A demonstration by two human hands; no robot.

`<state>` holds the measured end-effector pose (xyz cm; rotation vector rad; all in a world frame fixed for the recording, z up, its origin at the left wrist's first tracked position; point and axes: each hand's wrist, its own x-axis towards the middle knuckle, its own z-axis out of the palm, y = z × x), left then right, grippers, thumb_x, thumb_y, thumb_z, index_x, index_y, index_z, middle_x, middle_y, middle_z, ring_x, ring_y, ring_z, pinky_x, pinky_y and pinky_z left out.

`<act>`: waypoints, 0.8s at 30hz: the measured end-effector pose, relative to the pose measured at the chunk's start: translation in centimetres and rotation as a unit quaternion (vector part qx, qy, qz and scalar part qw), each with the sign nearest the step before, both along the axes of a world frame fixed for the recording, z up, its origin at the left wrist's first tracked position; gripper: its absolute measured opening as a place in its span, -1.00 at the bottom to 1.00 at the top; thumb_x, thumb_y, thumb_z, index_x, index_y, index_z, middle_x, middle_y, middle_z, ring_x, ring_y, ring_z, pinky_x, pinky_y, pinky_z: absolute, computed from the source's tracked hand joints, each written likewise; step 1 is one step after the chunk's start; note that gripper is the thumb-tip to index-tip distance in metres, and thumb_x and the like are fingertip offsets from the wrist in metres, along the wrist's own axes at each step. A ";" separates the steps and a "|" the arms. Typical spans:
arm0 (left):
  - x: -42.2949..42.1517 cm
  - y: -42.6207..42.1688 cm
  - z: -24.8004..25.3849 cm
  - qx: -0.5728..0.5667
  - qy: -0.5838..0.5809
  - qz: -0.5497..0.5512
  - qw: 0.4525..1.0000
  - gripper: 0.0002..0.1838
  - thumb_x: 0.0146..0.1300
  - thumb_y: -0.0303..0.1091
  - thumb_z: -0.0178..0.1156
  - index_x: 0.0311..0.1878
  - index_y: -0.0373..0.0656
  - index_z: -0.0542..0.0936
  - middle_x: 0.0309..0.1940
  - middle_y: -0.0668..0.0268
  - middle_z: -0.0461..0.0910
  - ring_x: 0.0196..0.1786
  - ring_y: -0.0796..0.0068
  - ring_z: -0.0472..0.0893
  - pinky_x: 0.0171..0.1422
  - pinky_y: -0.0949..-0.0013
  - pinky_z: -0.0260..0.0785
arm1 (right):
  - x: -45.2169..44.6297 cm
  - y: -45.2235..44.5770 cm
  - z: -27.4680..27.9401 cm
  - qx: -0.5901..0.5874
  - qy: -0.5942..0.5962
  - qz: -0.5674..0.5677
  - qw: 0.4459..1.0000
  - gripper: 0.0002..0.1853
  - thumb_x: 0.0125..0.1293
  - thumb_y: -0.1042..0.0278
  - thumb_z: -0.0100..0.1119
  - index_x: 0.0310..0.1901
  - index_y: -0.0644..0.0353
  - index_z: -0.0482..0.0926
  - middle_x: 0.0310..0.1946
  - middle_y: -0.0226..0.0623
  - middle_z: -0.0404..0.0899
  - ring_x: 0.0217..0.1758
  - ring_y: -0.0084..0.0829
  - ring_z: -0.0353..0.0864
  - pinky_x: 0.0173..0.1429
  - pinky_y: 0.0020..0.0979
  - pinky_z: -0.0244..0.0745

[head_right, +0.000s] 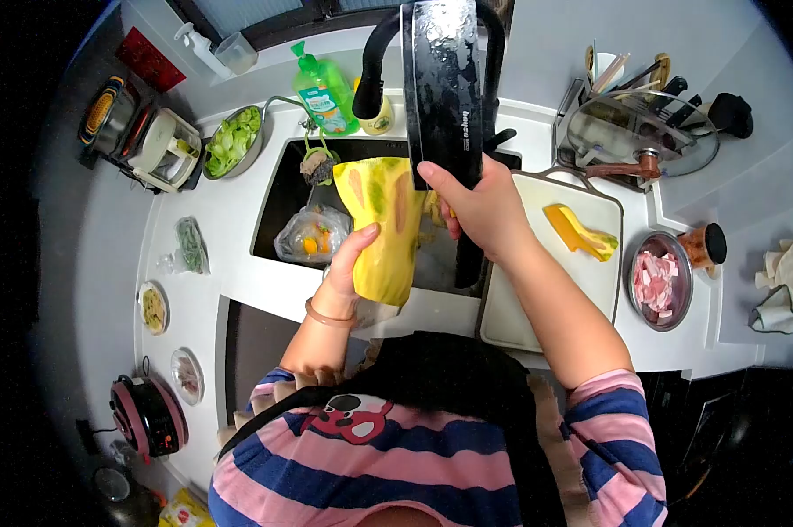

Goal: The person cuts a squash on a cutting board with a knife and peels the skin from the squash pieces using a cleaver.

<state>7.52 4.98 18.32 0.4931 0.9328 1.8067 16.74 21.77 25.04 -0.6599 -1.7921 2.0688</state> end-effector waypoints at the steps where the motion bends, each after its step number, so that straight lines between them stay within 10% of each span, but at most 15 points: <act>1: -0.1 0.1 0.2 -0.002 -0.022 -0.006 1.000 -0.42 0.28 -0.11 0.03 0.28 -0.22 0.26 0.05 0.19 0.45 0.06 0.38 0.47 0.12 0.36 0.33 | 0.0 0.2 0.2 0.013 -0.014 0.008 1.000 -0.74 0.24 0.22 0.26 -0.43 0.17 0.42 -0.72 -0.46 0.36 -0.78 -0.60 0.30 -0.69 -0.53 0.23; 24: -0.9 1.6 0.8 -0.027 -0.063 -0.057 0.996 -0.46 0.29 -0.06 0.01 0.23 -0.20 0.34 0.01 0.20 0.50 -0.02 0.37 0.54 0.03 0.34 0.41 | -0.9 0.5 -1.3 -0.010 0.012 -0.006 1.000 -0.66 0.24 0.12 0.26 -0.51 0.23 0.49 -0.76 -0.42 0.39 -0.81 -0.54 0.33 -0.69 -0.46 0.27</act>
